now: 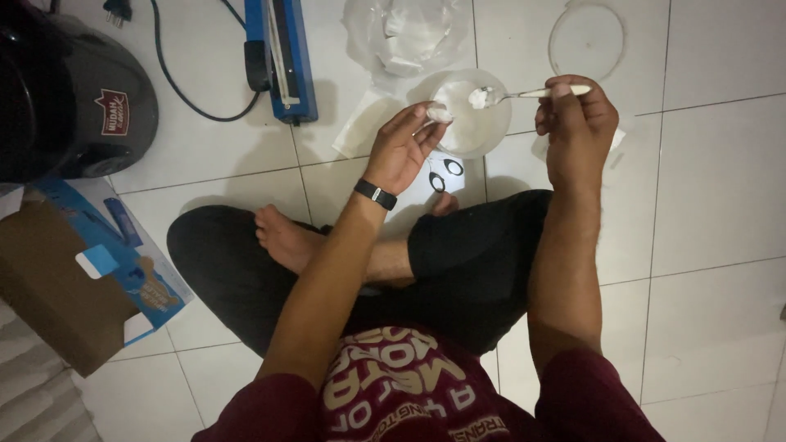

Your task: The person sits on the floor and repeatedly assembles small white cotton pads by applying a white paste with a spoon, folding the pads, and pressing them with a blue tool. The person handles the pads one at a time, placing finished units into a plastic bag.

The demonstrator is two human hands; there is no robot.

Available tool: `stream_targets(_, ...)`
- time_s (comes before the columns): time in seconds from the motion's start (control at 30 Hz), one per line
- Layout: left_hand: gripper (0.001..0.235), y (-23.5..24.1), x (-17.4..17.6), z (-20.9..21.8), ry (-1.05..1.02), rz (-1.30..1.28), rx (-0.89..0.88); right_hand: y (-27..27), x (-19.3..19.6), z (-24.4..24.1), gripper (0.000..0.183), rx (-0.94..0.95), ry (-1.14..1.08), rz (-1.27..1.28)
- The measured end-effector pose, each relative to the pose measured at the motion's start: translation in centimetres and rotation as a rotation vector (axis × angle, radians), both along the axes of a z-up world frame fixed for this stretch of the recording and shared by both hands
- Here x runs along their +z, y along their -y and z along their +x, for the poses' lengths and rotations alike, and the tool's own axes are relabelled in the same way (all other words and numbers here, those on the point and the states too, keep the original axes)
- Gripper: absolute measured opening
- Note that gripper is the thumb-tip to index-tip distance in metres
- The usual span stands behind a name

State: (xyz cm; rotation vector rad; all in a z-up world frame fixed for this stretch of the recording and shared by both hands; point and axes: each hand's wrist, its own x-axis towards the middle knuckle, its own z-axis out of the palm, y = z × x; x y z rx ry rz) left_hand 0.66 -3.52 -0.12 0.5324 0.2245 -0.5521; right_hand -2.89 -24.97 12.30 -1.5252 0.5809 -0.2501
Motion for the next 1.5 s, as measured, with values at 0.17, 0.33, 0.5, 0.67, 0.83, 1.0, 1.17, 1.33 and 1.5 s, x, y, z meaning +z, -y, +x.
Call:
stream_targets(0.17, 0.032, 0.5, 0.2, -0.2, 0.011, -0.016, -0.014, -0.7, 1.0, -0.2, 0.012, 0.050, 0.002, -0.036)
stream_targets(0.33, 0.031, 0.7, 0.4, -0.2, -0.037, -0.028, -0.004, -1.1, 1.1, -0.1, 0.015, 0.127, 0.011, -0.111)
stream_targets(0.5, 0.031, 0.7, 0.5, -0.2, -0.045, -0.045, -0.010, -0.7, 0.2, 0.1, 0.011, 0.175, 0.045, -0.141)
stream_targets(0.67, 0.029, 1.0, 0.0, -0.3, -0.045, -0.060, -0.004, -1.3, 0.8, -0.2, 0.010, 0.234, 0.034, -0.241)
stream_targets(0.83, 0.025, 1.2, -0.1, -0.4, -0.070, -0.080, 0.009, -1.8, 1.8, -0.9, 0.012, 0.350, 0.098, -0.338)
stream_targets(1.0, 0.021, 1.2, -0.3, -0.7, -0.052, -0.044, -0.024, -1.5, -0.3, -0.8, 0.012, 0.356, 0.326, -0.285)
stream_targets(1.17, 0.021, 1.3, -0.1, -0.7, -0.051, -0.055, -0.022, -0.6, -2.0, -1.0, 0.015, 0.303, 0.316, -0.263)
stream_targets(1.33, 0.021, 1.1, -0.5, -0.6, -0.041, -0.062, -0.025, -1.1, -1.4, -0.8, 0.015, 0.349, 0.377, -0.279)
stream_targets(1.5, 0.022, 1.2, -0.4, -0.7, -0.036, -0.071, -0.016, -1.1, -0.9, -0.9, 0.015, 0.333, 0.358, -0.295)
